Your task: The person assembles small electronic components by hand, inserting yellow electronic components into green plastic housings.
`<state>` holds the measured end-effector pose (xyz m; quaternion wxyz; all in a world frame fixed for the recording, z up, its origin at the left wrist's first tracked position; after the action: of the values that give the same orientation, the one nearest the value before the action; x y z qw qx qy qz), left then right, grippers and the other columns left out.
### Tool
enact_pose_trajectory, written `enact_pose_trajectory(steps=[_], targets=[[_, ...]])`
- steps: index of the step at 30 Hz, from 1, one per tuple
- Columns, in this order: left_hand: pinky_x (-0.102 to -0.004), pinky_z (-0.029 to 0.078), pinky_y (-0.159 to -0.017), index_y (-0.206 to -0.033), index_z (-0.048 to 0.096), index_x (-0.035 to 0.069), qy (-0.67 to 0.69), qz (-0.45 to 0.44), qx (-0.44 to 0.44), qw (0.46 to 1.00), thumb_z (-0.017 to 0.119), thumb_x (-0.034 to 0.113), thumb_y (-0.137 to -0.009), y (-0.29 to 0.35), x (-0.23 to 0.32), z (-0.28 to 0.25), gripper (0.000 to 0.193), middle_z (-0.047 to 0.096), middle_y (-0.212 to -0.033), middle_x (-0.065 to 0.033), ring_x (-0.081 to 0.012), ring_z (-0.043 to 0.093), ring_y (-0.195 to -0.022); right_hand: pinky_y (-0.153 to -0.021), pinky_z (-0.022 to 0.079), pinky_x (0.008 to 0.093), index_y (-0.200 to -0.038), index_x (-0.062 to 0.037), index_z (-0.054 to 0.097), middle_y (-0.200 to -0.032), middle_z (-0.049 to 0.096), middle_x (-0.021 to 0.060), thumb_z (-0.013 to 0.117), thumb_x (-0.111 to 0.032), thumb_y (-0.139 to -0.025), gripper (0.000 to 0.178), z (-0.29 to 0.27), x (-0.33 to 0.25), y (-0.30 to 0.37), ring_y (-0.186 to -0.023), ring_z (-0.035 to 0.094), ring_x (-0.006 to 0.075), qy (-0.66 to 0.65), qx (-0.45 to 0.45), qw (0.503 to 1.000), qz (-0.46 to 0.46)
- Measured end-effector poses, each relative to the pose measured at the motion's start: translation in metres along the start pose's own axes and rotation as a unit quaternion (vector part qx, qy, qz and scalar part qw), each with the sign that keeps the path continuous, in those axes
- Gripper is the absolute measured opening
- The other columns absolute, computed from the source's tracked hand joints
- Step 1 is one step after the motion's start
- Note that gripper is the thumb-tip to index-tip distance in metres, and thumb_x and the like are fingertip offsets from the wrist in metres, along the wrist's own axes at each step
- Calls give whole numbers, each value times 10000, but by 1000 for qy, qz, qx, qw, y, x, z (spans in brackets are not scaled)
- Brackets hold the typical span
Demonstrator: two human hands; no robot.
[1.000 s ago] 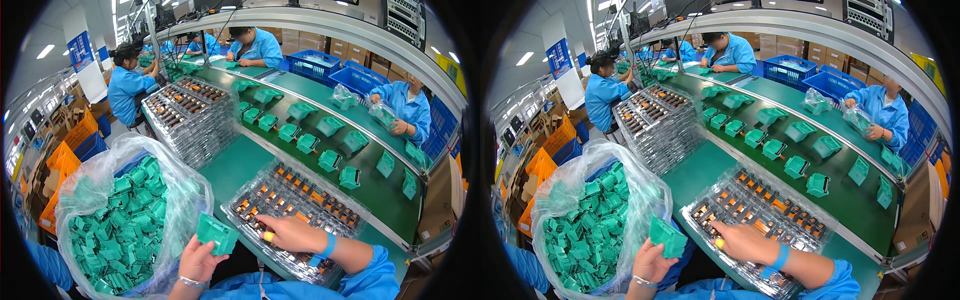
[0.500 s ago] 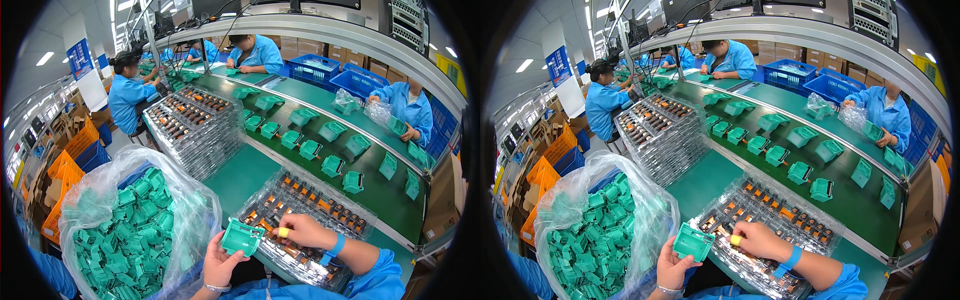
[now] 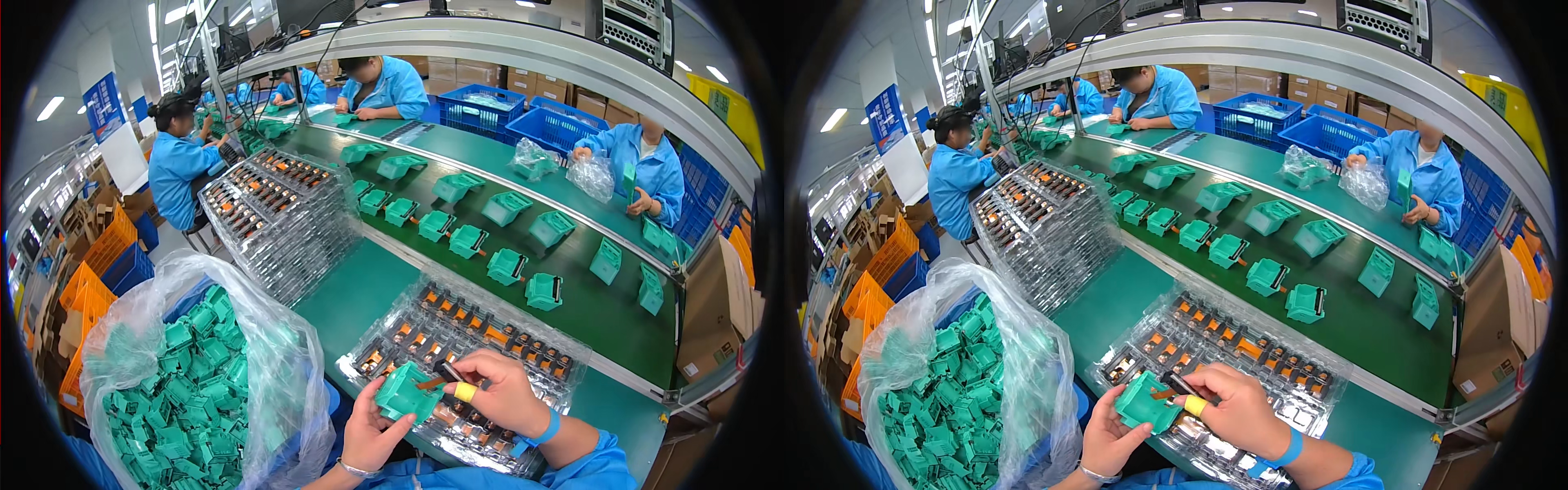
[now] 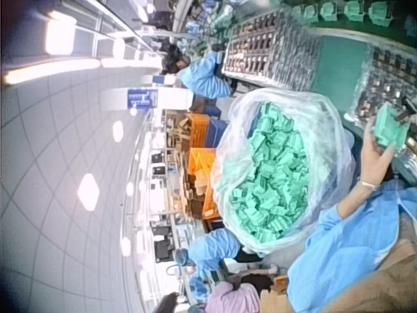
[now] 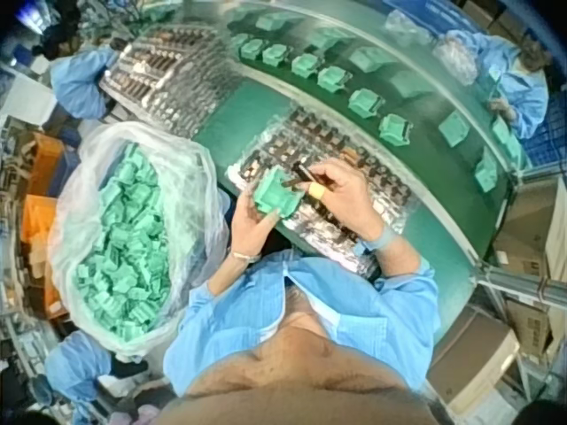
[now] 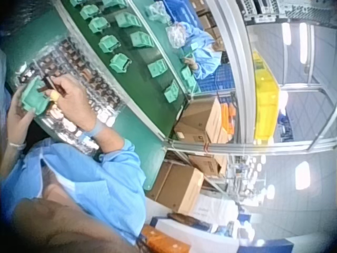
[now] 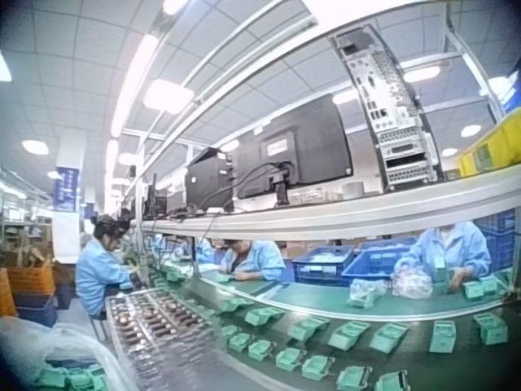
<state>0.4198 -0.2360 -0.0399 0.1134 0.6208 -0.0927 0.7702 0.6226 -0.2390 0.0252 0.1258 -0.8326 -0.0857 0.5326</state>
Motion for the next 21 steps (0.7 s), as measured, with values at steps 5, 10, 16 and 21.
enact_pose_trajectory(steps=[5, 10, 16, 21], targets=[[-278, 517, -757, -1331, 245, -47, -62, 18, -7, 998, 684, 18, -784, -2, -6, 4, 704, 523, -1193, -188, -201, 587, -1022, -526, 475, 309, -851, -18, 650, -741, 600, 80, 751, -148, -707, 220, 5, 12, 3, -616, 597, 213, 99, 27, 992, -77], [-276, 515, -764, -1332, 264, -45, -93, 13, -14, 996, 699, 29, -773, -3, -4, 5, 711, 526, -1192, -186, -198, 585, -1030, -527, 477, 333, -834, -28, 645, -739, 598, 78, 728, -165, -720, 197, 5, 12, 1, -612, 599, 243, 141, 19, 985, -96], [-289, 495, -842, -1335, 296, -46, -85, 21, -34, 996, 687, -4, -777, -4, 1, 7, 683, 509, -1215, -178, -206, 564, -1066, -536, 474, 328, -823, -42, 632, -744, 600, 73, 731, -176, -723, 194, 5, 24, -3, -619, 601, 239, 135, -25, 989, -58], [-307, 482, -893, -1348, 284, -45, 32, -24, -53, 998, 671, -39, -781, -6, 10, 9, 687, 489, -1237, -171, -207, 542, -1095, -585, 467, 297, -844, -36, 611, -779, 620, 77, 744, -210, -742, 242, 2, 40, -4, -675, 609, 190, -66, -124, 981, 135]])
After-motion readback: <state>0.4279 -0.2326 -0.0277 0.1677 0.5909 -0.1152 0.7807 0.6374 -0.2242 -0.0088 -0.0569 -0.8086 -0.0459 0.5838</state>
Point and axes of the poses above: each hand's wrist, its own y-axis away from the middle knuckle, its own z-axis out of the palm, x = y × z, the point moved 1 cm from there along -y, towards the middle knuckle
